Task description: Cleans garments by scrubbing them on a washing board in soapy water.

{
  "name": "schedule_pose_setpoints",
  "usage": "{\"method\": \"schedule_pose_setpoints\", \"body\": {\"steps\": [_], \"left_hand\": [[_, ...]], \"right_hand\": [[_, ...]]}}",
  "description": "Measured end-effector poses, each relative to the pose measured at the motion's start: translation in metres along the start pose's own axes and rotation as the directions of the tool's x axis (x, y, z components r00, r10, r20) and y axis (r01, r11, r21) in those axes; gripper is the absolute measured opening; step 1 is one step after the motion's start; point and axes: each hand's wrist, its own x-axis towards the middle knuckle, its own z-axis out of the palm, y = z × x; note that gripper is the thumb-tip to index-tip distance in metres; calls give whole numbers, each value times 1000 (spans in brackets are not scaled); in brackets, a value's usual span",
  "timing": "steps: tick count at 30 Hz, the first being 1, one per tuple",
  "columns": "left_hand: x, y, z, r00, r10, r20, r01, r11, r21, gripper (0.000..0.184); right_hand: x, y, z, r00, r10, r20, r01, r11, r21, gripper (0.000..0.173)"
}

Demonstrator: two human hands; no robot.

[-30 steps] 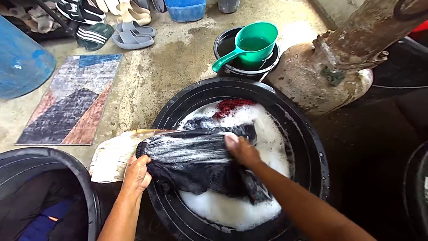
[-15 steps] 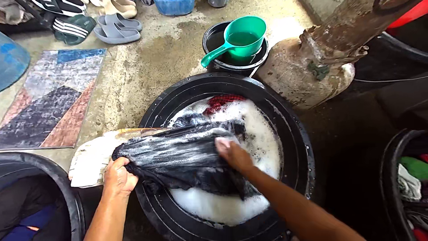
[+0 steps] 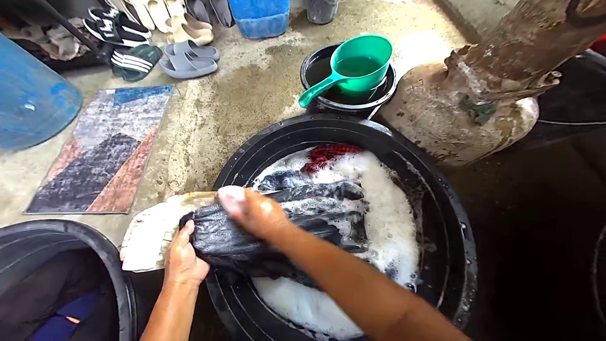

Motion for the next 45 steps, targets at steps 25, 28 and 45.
{"method": "schedule_pose_setpoints", "body": {"steps": [25, 28, 45], "left_hand": [[-14, 34, -5, 970, 239, 35, -235, 967, -95, 32], [-16, 34, -7, 976, 211, 47, -208, 977, -57, 31], [-21, 40, -9, 964, 258, 71, -250, 963, -102, 38]], "right_hand": [[-61, 122, -112, 875, 460, -150, -477, 871, -114, 50], [-47, 27, -64, 981, 59, -187, -53, 998, 39, 42], [-31, 17, -64, 988, 93, -122, -80, 990, 113, 50]]}}
